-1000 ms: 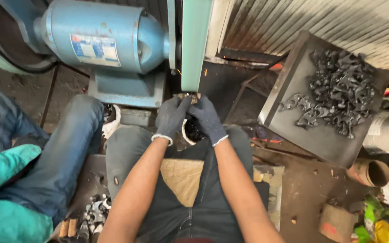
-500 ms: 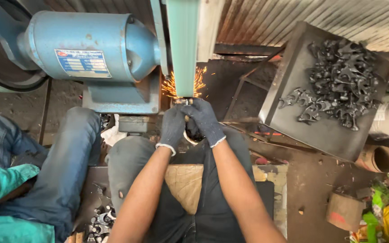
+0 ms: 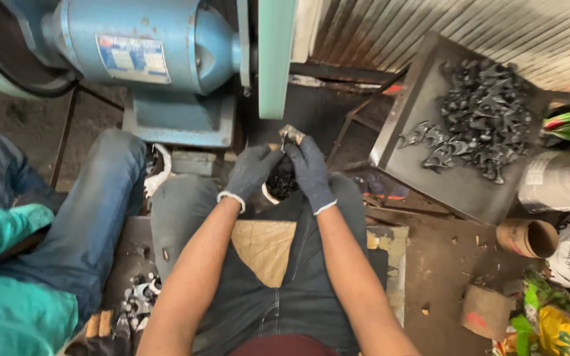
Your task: The person sits at a grinding station and repeatedly presses small dark metal parts against a rotating belt grinder to smooth their edges. They handle the parts one at a time with gloved hands, rotating them to grind different sides, and place the finished pieces into a nearby container.
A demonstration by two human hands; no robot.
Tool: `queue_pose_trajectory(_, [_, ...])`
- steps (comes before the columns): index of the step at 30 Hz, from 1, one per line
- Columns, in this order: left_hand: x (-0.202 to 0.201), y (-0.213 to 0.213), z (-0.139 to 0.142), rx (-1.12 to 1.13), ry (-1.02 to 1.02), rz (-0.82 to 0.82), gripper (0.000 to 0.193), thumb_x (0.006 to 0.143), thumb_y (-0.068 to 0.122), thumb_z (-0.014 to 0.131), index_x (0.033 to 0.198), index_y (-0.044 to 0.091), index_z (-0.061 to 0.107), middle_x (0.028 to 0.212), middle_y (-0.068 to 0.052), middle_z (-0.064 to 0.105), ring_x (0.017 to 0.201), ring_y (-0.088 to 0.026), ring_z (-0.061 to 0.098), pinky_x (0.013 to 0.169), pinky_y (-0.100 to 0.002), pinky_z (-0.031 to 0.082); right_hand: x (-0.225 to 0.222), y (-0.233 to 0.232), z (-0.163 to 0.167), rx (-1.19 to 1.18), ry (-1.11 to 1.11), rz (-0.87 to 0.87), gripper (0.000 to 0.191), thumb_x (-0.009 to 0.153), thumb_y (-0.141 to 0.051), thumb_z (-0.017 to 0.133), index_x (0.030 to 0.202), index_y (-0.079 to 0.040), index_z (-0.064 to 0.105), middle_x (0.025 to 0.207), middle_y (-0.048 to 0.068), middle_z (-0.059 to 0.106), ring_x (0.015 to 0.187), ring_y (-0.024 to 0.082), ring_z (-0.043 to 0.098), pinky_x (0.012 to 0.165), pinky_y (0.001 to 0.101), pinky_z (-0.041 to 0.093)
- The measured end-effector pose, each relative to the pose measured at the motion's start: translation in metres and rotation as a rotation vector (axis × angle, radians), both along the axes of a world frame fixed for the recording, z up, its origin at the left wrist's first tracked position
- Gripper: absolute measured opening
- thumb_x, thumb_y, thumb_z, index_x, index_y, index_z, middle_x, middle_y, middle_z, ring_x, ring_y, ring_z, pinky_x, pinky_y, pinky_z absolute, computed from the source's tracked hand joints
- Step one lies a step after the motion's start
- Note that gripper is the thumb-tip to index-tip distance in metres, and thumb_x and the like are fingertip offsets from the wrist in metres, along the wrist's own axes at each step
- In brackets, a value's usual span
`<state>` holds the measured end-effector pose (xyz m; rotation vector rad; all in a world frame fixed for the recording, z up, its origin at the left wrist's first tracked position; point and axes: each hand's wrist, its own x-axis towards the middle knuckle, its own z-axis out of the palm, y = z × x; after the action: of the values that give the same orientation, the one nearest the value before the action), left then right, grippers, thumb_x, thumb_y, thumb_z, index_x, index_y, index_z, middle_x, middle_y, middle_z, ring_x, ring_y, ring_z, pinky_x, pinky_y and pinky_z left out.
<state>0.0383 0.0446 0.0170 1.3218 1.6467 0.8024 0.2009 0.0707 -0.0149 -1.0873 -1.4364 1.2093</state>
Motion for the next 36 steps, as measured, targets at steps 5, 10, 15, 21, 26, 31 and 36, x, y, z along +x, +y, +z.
queue_pose_trajectory(5, [0.011, 0.007, 0.008, 0.024, 0.215, -0.035, 0.042, 0.099, 0.039, 0.056, 0.096, 0.002, 0.074, 0.095, -0.025, 0.07, 0.094, -0.044, 0.068, 0.08, -0.051, 0.049, -0.006, 0.011, -0.005, -0.369, 0.205, -0.216, 0.053, 0.09, -0.005, 0.066, 0.141, -0.009, 0.053, 0.104, 0.008, 0.066, 0.08, 0.021, 0.058, 0.07, 0.0361, 0.05])
queue_pose_trajectory(10, [0.018, 0.02, -0.001, -0.001, -0.114, 0.08, 0.036, 0.095, 0.037, 0.061, 0.107, 0.005, 0.074, 0.092, -0.015, 0.074, 0.086, -0.029, 0.066, 0.076, -0.041, 0.05, -0.016, 0.051, -0.018, -0.148, 0.352, -0.133, 0.029, 0.098, -0.007, 0.065, 0.126, 0.0, 0.061, 0.114, 0.007, 0.068, 0.102, 0.015, 0.064, 0.089, 0.0301, 0.054])
queue_pose_trajectory(15, [0.019, 0.029, -0.005, -0.061, -0.384, 0.092, 0.035, 0.097, 0.032, 0.064, 0.108, 0.0, 0.07, 0.093, -0.01, 0.071, 0.084, -0.012, 0.061, 0.078, -0.031, 0.051, -0.027, 0.073, -0.019, -0.265, 0.513, -0.15, 0.027, 0.098, -0.009, 0.065, 0.124, -0.002, 0.061, 0.114, 0.007, 0.068, 0.101, 0.016, 0.064, 0.089, 0.0315, 0.055])
queue_pose_trajectory(21, [0.021, 0.008, 0.005, -0.055, -0.122, 0.01, 0.038, 0.099, 0.035, 0.059, 0.116, 0.003, 0.071, 0.093, -0.017, 0.077, 0.086, -0.036, 0.068, 0.076, -0.046, 0.054, 0.034, 0.042, -0.014, 0.046, -0.007, -0.126, 0.025, 0.101, -0.013, 0.067, 0.122, -0.001, 0.069, 0.12, 0.009, 0.073, 0.113, 0.02, 0.067, 0.102, 0.0343, 0.051])
queue_pose_trajectory(26, [0.025, -0.003, 0.012, -0.072, 0.498, -0.222, 0.044, 0.099, 0.046, 0.057, 0.102, 0.006, 0.073, 0.093, -0.026, 0.071, 0.09, -0.045, 0.068, 0.079, -0.055, 0.051, 0.162, 0.042, -0.024, 0.003, -0.574, -0.666, 0.044, 0.093, -0.031, 0.075, 0.125, -0.002, 0.066, 0.118, 0.021, 0.071, 0.111, 0.035, 0.067, 0.097, 0.0435, 0.05])
queue_pose_trajectory(31, [0.028, 0.008, 0.016, -0.076, 0.414, -0.386, 0.03, 0.093, 0.037, 0.056, 0.098, 0.014, 0.076, 0.093, -0.018, 0.073, 0.087, -0.043, 0.07, 0.077, -0.056, 0.052, 0.237, 0.07, -0.039, 0.334, -1.195, -0.515, 0.038, 0.091, -0.019, 0.068, 0.126, -0.005, 0.068, 0.126, 0.025, 0.067, 0.12, 0.046, 0.059, 0.105, 0.0534, 0.045])
queue_pose_trajectory(36, [0.027, 0.015, 0.026, 0.139, 0.404, -0.433, 0.031, 0.087, 0.039, 0.061, 0.093, 0.012, 0.075, 0.093, -0.016, 0.074, 0.09, -0.039, 0.071, 0.079, -0.051, 0.053, 0.218, 0.078, -0.013, 0.221, -1.18, -0.566, 0.021, 0.097, -0.023, 0.073, 0.111, -0.008, 0.071, 0.104, 0.014, 0.072, 0.098, 0.031, 0.068, 0.084, 0.0455, 0.054])
